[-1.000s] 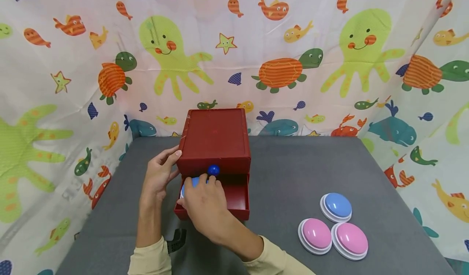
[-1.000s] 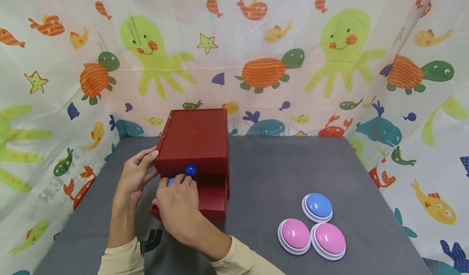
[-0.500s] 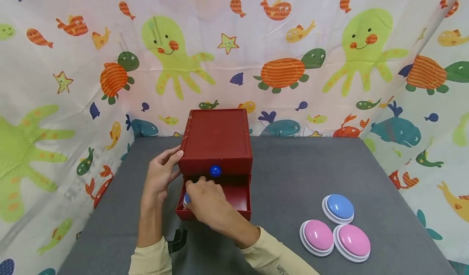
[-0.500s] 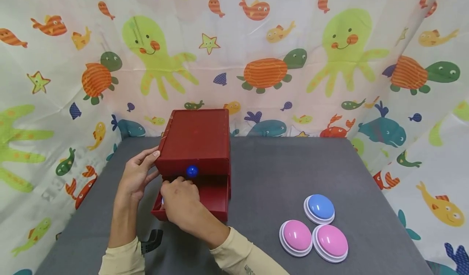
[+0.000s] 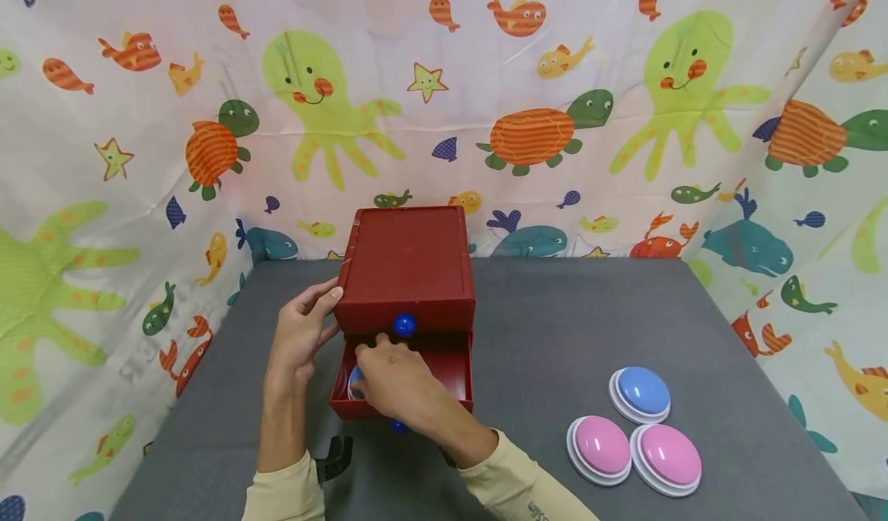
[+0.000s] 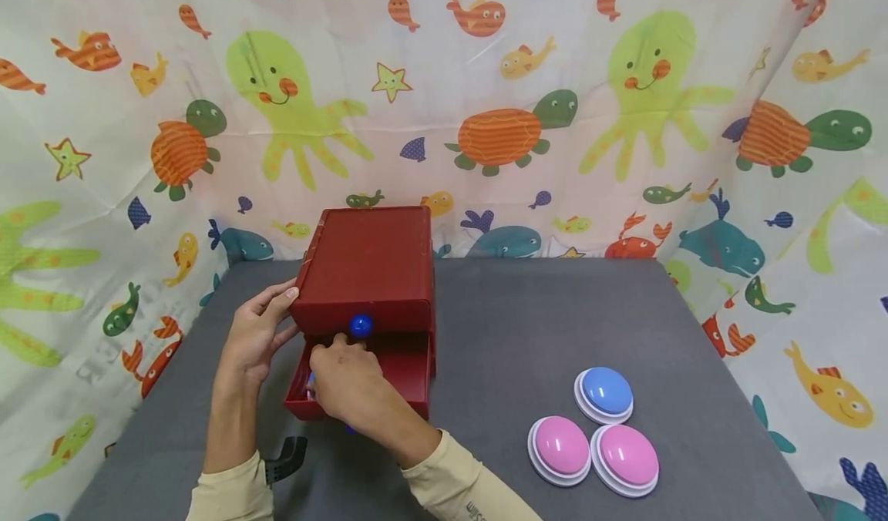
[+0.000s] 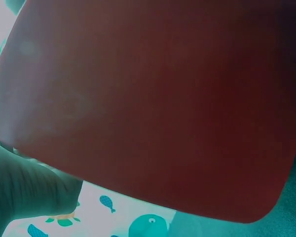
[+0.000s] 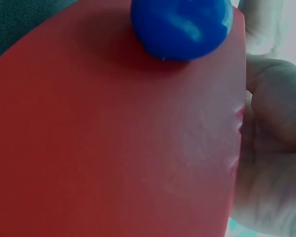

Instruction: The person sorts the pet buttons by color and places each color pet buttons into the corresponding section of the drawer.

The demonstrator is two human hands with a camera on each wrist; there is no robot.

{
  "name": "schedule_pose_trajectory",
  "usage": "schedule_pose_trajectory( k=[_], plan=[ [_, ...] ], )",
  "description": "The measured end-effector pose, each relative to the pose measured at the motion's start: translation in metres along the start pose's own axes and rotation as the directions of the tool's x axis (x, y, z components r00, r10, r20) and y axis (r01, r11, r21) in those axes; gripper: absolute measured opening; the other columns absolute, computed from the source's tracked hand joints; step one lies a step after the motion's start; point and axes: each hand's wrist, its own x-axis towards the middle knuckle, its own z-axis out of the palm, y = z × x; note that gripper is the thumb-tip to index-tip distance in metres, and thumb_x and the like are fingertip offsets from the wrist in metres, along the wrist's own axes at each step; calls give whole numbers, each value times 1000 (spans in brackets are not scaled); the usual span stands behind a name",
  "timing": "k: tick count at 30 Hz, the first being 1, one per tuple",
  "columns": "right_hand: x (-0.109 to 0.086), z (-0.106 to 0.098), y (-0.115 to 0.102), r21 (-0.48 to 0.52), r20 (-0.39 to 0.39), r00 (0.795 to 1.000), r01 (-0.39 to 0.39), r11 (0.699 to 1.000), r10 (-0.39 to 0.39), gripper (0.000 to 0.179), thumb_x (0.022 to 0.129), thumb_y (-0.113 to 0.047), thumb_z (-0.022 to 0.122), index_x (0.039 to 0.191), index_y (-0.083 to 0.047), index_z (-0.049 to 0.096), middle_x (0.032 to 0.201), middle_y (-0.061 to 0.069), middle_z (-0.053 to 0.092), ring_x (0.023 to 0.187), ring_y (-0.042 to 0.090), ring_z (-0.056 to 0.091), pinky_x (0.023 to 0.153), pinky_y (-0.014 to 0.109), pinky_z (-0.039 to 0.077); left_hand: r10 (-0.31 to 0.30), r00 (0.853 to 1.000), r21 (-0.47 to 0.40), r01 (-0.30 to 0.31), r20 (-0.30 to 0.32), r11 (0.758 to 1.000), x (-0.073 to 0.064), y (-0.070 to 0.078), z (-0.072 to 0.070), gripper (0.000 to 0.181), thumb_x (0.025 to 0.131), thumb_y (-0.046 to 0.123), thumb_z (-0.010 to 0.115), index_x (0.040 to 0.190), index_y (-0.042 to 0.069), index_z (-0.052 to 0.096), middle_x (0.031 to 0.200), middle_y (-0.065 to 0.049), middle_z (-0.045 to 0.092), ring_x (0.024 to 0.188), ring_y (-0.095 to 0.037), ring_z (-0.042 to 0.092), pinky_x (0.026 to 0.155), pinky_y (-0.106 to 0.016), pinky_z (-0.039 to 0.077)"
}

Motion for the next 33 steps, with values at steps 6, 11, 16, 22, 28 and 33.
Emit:
schedule_pose_trajectory(
  k=[6,11,16,22,28,33],
  plan=[
    [-13,-9,6,34,13,1000,5,999,-6,33,101,-33,69,127,-13,71,101,5,66,82,17,63,73,33,62,-3,1000,-29,3,5,1000,1,0,1,56,102,45,65,150,17,58,151,-6,55,126,-16,59,105,-33,56],
    [-35,-19,11,122,-17,1000,21,992,-19,38,101,-35,69,134,-17,71,116,4,71,94,16,67,74,29,61,-9,1000,-43,9,-4,999,0,0,2,58,101,46,66,150,16,58,154,-7,55,129,-18,59,107,-37,54],
    [-62,-35,27,258,-109,993,61,964,-34,33,100,-35,70,128,-17,76,123,2,74,101,15,71,79,26,62,-19,1000,-44,18,-22,999,1,-2,4,65,96,53,71,150,20,59,155,-4,56,131,-20,61,106,-34,55],
    [-95,-54,61,379,-277,953,-10,925,124,23,94,-28,79,115,-20,80,114,0,78,98,18,73,83,37,67,-35,999,-56,34,-22,998,1,-3,4,65,95,54,71,150,21,59,156,-4,55,134,-20,59,104,-31,55],
    [-112,-58,100,366,-296,918,-147,919,265,21,91,-24,82,111,-17,81,110,2,79,91,16,74,80,36,66,-41,999,-54,39,-34,998,1,-5,2,65,96,55,70,151,21,58,156,-3,54,134,-19,58,108,-33,53],
    [-124,-56,135,316,-235,908,-265,911,345,26,92,-25,81,115,-13,79,118,11,76,102,28,75,82,45,66,-30,999,-37,29,-33,999,1,-5,1,67,94,56,70,150,20,59,156,-3,55,134,-19,58,109,-34,53]
  ],
)
